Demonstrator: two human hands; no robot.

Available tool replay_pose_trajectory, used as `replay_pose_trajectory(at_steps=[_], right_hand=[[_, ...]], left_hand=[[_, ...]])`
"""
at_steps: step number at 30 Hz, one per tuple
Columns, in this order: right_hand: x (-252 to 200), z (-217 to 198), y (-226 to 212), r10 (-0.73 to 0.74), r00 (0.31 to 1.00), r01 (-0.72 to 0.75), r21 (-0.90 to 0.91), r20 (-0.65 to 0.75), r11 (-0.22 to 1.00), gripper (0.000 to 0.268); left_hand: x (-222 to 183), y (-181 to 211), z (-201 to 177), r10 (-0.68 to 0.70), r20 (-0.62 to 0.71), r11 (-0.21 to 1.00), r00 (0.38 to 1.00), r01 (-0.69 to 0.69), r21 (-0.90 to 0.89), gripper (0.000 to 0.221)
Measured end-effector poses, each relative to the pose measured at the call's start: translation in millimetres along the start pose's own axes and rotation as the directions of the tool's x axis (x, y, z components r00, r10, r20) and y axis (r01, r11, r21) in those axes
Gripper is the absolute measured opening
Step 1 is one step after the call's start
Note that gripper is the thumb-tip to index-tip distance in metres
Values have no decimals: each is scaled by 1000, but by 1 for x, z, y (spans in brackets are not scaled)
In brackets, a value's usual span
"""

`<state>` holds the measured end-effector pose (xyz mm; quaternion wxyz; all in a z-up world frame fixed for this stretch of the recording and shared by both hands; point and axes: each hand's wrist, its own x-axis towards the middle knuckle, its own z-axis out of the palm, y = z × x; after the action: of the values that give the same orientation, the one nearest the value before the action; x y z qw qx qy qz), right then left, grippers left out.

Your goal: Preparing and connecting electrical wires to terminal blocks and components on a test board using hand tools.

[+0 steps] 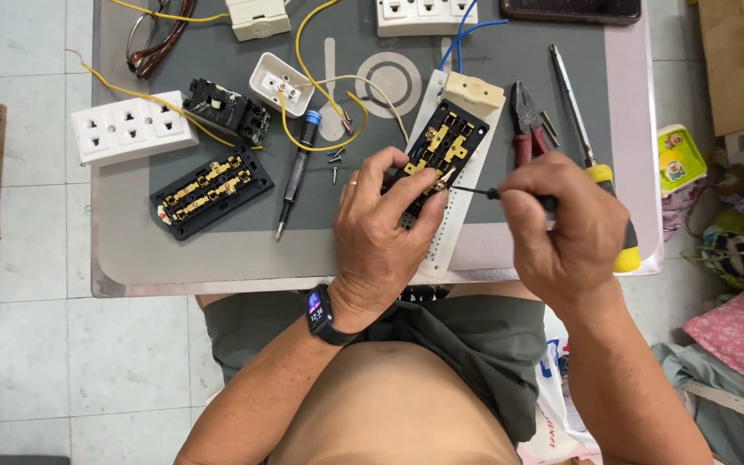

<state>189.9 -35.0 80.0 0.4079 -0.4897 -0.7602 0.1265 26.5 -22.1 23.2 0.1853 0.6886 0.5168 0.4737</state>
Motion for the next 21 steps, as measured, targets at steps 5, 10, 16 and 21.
replay_pose_trajectory(at_steps=[5, 10, 16, 21], right_hand=[[4, 5, 1, -23, 998, 22, 22, 59, 1000, 7], [4, 8, 11, -50, 998, 48, 72, 36, 996, 9], [11, 7, 8, -105, 993, 102, 65, 50, 993, 16], [16, 2, 3, -107, 989, 103, 39, 103, 994, 11]], left_hand=[[1, 1, -1, 14, -10, 1000, 1000, -14, 4, 22], [-4, -11, 13, 37, -75, 999, 996, -37, 4, 18], [-6, -15, 19, 40, -138, 999, 990, -42, -9, 14], [-7, -17, 20, 45, -125, 999, 991, -48, -16, 14]])
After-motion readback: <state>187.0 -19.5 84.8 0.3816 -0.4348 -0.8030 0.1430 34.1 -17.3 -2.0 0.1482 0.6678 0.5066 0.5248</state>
